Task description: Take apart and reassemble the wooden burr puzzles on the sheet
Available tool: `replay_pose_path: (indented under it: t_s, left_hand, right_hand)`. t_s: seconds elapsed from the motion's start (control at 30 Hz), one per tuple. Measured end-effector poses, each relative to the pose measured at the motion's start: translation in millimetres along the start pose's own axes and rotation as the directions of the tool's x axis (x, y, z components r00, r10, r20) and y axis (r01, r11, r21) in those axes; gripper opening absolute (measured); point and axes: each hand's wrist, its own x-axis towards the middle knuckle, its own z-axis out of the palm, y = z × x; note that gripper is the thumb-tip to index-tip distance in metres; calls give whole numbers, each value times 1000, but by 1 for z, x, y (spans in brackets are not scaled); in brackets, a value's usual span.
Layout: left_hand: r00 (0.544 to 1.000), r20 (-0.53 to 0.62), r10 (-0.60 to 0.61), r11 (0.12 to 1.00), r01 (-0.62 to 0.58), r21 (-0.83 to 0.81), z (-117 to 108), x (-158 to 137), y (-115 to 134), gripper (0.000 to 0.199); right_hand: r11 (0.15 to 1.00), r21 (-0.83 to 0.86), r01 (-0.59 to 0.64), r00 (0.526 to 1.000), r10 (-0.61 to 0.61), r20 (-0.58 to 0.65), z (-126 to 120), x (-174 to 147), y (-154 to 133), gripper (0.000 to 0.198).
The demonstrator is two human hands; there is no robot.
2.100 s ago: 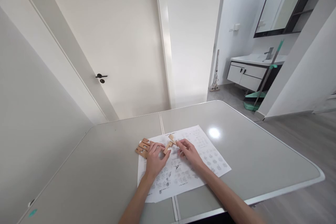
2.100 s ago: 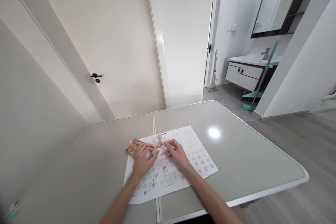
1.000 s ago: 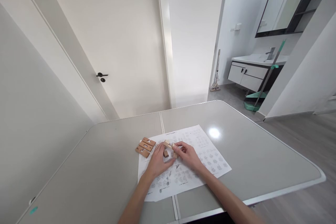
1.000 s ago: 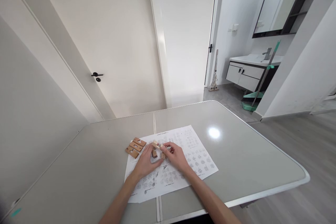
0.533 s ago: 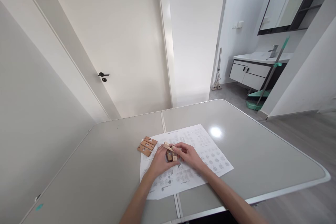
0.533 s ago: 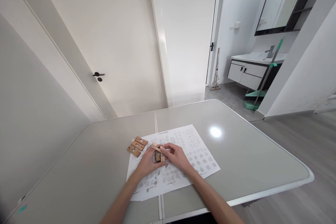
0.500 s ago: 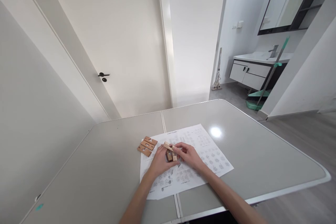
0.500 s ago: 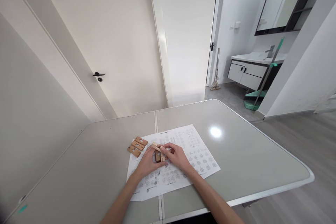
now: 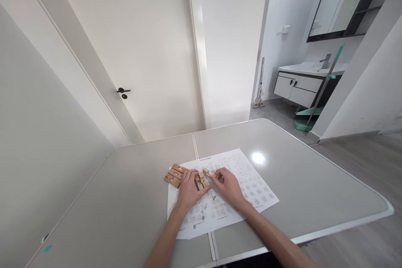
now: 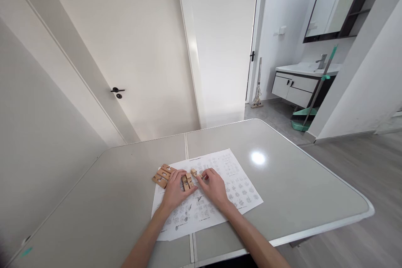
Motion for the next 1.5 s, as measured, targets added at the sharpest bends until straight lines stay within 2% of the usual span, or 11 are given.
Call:
replay_pose_path:
  t_s: [0.17, 0.43, 0.67, 0.77, 1.07, 1.23, 1.37, 1.5]
  left_hand:
    - [1000, -20, 18, 999, -18, 38, 1, 0, 0, 50]
    - [1000, 21, 22, 998, -23, 54, -2, 0, 3, 43]
    - [998, 56, 30, 999, -32, 36, -3, -1, 5, 51]
    - [996, 76, 56, 998, -58, 30, -4, -1, 7, 46]
    - [995, -15, 96, 979, -92, 183, -12, 4, 5, 26]
    - [990, 62, 130, 968, -140, 209, -29, 8, -11, 14]
    - [990, 73, 117, 970, -129, 204, -38, 10, -22, 13]
    - [998, 5, 61, 976, -60, 209, -40, 13, -22, 11]
  right_hand:
    - [994, -80, 81, 997, -79, 28, 3, -2, 3, 30]
    - [973, -159, 169, 983, -155, 93, 5, -2, 5, 17]
    - [954, -146, 260, 955, -232, 185, 4, -4, 2, 12]
    - [947, -119, 300, 936, -268, 226, 4, -5, 2, 13]
    - [951, -103, 292, 939, -264, 220, 5, -6, 2, 12]
    - [947, -114, 301, 937, -270, 223, 6, -4, 2, 11]
    - [946, -121, 299, 937, -267, 225, 6, -3, 4, 9]
    - [948, -123, 292, 939, -260, 227, 6, -3, 4, 8]
